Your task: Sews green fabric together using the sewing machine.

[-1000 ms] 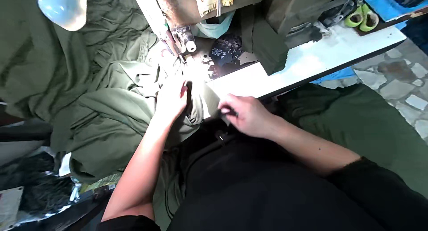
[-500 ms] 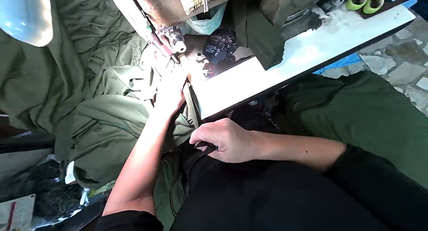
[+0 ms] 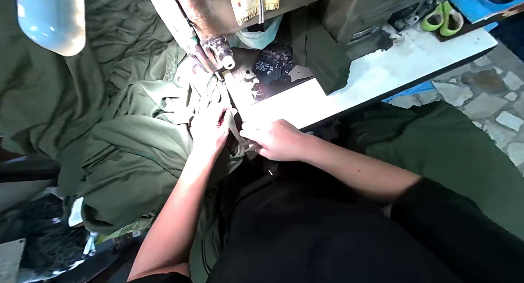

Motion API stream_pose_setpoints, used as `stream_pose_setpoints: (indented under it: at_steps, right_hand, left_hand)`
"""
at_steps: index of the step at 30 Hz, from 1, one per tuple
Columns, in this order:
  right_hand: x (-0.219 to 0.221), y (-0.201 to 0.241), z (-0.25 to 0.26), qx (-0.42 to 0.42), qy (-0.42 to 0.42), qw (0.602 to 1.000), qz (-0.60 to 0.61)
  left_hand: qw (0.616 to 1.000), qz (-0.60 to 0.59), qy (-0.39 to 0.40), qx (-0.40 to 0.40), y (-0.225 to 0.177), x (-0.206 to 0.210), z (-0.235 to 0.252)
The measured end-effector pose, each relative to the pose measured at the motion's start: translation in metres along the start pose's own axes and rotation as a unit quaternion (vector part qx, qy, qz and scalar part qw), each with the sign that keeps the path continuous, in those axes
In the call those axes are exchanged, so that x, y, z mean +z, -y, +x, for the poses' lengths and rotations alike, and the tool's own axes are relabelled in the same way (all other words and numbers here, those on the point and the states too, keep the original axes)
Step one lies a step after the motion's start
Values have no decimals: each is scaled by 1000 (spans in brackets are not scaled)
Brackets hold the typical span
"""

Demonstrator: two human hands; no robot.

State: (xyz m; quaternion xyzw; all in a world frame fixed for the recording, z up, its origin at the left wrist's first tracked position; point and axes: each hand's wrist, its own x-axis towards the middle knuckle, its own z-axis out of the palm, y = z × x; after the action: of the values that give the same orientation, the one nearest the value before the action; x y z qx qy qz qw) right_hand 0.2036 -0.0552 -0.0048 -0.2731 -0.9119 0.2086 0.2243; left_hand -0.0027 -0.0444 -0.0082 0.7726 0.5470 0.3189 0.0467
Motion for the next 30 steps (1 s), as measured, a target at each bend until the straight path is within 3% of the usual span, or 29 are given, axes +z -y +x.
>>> stream_pose_setpoints:
  at_steps: [3,5,12,22,30]
  right_hand:
    - [6,-2,6,29,110,992,-58]
    - [9,4,-1,34,129,989,-65]
    - [22,23,-15,69,144,987,-36]
    - [21,17,-16,59,142,988,-28]
    - [18,18,-13,72,169,982,-33]
  left_hand:
    - [996,-39,13,-81,-12,6,-9]
    - [990,-60,64,-107,-8,10,-20]
    - [995,-24,75,-60,-10,9,-34]
    - [997,-19,60,-37,-9,14,-31]
    - [995,-8,98,21,-1,8,-36]
